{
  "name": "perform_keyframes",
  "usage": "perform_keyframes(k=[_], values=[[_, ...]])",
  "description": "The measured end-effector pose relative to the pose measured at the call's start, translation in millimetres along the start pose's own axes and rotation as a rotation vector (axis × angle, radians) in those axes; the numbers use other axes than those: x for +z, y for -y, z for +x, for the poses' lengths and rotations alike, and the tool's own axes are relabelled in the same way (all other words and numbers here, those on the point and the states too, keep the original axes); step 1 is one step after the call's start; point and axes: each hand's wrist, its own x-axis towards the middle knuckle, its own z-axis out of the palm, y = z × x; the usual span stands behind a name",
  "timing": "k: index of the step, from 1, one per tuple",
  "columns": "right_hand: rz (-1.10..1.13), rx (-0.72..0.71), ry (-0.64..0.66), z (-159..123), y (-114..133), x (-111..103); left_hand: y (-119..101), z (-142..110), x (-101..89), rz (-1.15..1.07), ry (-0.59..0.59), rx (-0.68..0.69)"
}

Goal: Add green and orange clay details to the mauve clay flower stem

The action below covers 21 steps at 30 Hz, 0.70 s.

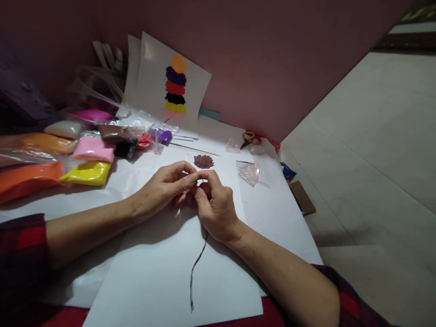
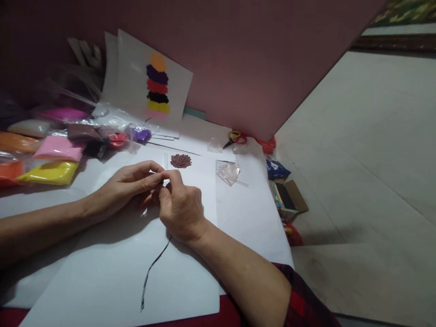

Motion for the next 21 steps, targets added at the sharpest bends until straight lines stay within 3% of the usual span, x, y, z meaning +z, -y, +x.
perform_keyframes(k=[9,21], values=[[0.003,0.018,-0.088,-0.3,2.6,0.8,2.6,1.5,-2.5,-0.052,0.016,-0.013],[0.050,-0.015,-0.040,0.7,0.5,0.6,3.6,2.0,-3.3,-0.066,0.006,-0.036]])
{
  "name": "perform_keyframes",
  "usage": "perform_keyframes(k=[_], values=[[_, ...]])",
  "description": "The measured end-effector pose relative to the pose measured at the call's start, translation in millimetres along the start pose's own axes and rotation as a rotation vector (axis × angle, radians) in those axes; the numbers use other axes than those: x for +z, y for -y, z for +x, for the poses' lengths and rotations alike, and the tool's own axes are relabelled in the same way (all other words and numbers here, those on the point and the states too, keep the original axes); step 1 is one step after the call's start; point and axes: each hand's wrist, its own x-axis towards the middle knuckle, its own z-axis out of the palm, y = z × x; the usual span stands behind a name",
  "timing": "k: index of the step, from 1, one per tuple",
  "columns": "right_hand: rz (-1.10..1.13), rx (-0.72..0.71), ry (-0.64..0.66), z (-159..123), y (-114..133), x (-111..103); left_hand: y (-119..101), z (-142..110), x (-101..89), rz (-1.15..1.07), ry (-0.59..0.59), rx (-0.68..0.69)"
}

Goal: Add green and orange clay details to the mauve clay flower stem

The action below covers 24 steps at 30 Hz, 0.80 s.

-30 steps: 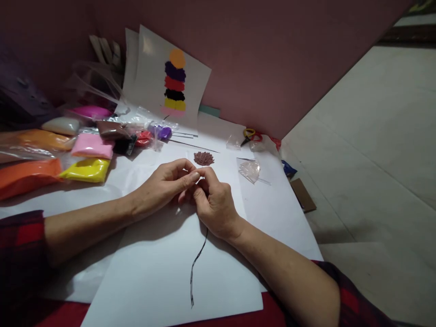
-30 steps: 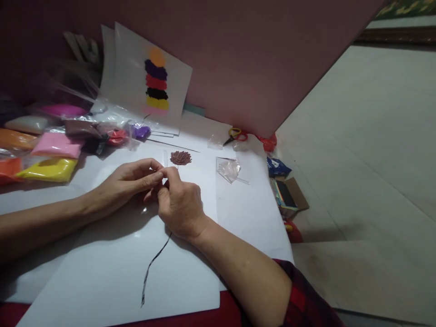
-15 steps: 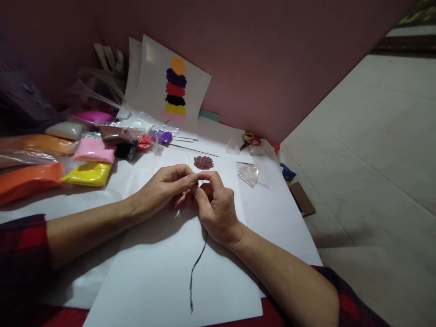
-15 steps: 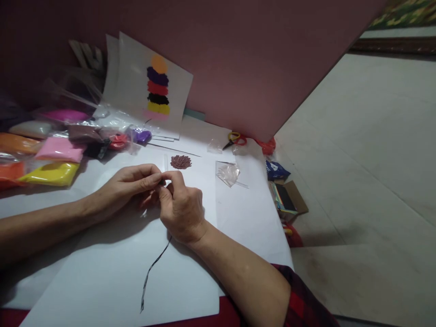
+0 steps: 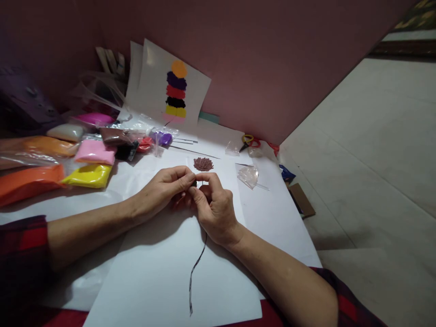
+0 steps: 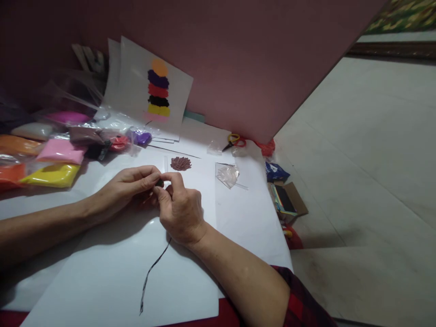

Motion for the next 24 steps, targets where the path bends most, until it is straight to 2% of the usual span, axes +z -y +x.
perform_keyframes(k=[17,24], values=[[0.001,-0.007,-0.010,-0.3,1.0,-0.1,-1.7,-1.2,3.5,0.084,-0.037,0.019],[0.022,0.017,-0.019,-2.0,1.4,-0.5,2.4,3.9,1.9,0.075,-0.010,0.045]])
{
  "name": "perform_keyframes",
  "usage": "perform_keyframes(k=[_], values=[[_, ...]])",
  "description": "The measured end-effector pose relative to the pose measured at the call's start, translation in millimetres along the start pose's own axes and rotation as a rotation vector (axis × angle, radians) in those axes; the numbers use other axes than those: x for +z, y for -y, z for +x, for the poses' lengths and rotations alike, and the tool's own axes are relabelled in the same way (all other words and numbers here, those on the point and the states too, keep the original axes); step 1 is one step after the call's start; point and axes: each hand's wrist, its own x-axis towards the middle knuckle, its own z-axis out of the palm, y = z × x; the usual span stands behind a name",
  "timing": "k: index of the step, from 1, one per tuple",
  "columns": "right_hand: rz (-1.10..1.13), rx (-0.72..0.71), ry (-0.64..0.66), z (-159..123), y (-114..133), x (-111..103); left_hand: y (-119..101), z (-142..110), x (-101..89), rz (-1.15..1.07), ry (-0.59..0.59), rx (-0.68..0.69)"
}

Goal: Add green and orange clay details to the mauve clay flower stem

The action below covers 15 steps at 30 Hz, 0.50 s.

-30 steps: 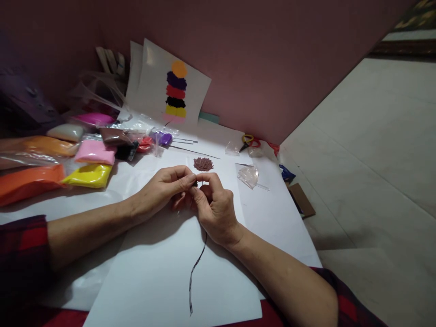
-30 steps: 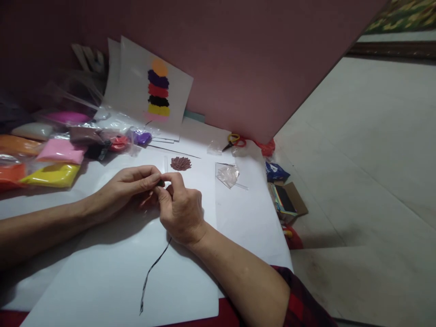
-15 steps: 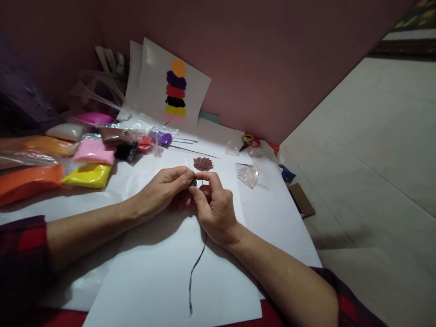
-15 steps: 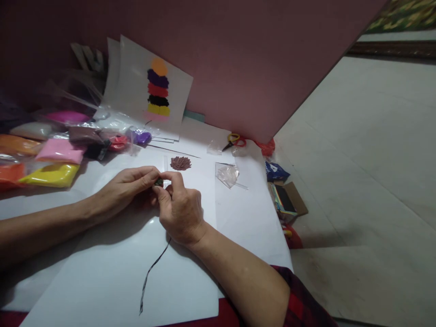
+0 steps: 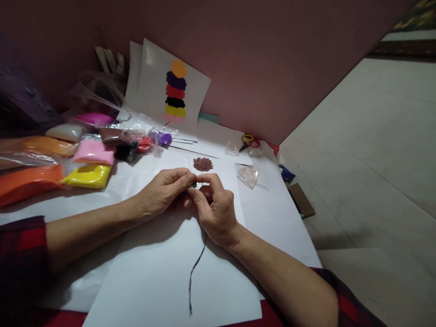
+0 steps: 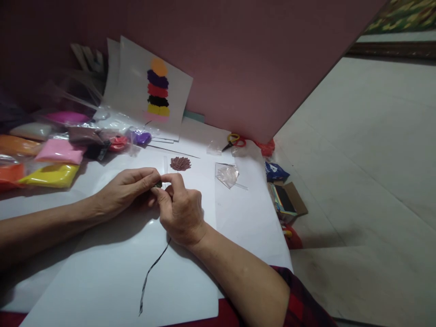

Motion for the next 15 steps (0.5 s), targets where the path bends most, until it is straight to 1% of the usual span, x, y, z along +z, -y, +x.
perform_keyframes(k=[5,11,15], values=[[-0.010,0.006,-0.017,-0.5,-0.7,0.7,-1.6,-0.9,0.7,-0.001,-0.039,0.011],[-0.039,0.036,-0.067,0.4,-3.8,2.8,-5.3,-4.7,1.5,-0.002,-0.053,-0.029],[-0.082,-0.009,-0.091,1.5,-2.7,2.3,-4.4,-4.8,0.0,-0.009,-0.031,-0.064]])
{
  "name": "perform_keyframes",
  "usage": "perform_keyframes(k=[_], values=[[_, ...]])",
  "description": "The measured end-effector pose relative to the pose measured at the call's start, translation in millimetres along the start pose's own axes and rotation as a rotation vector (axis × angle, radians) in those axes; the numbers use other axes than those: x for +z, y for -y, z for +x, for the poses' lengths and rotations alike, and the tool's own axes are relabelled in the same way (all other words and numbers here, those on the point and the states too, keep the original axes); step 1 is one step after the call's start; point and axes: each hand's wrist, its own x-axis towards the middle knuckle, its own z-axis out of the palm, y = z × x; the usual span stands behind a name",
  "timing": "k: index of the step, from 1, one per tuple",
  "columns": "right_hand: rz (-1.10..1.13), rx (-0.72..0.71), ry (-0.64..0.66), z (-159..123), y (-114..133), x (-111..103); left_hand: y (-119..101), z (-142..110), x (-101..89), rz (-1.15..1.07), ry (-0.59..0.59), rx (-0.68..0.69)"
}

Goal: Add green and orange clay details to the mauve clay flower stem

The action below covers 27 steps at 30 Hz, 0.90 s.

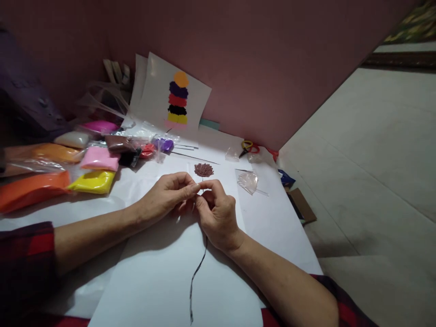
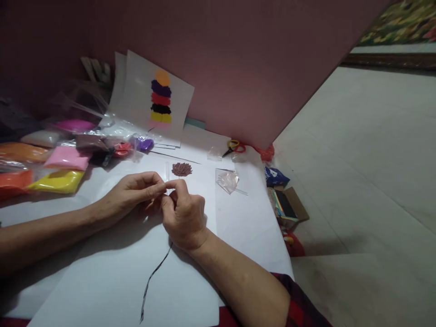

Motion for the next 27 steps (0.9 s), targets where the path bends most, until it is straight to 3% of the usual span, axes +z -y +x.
perform_keyframes(k=[8,27], values=[[0.052,0.016,0.030,1,2,0,3,2,-2.0,-0.076,0.042,-0.018],[0.051,-0.016,-0.043,0,1,1,7,4,-4.8,-0.058,0.040,0.037]])
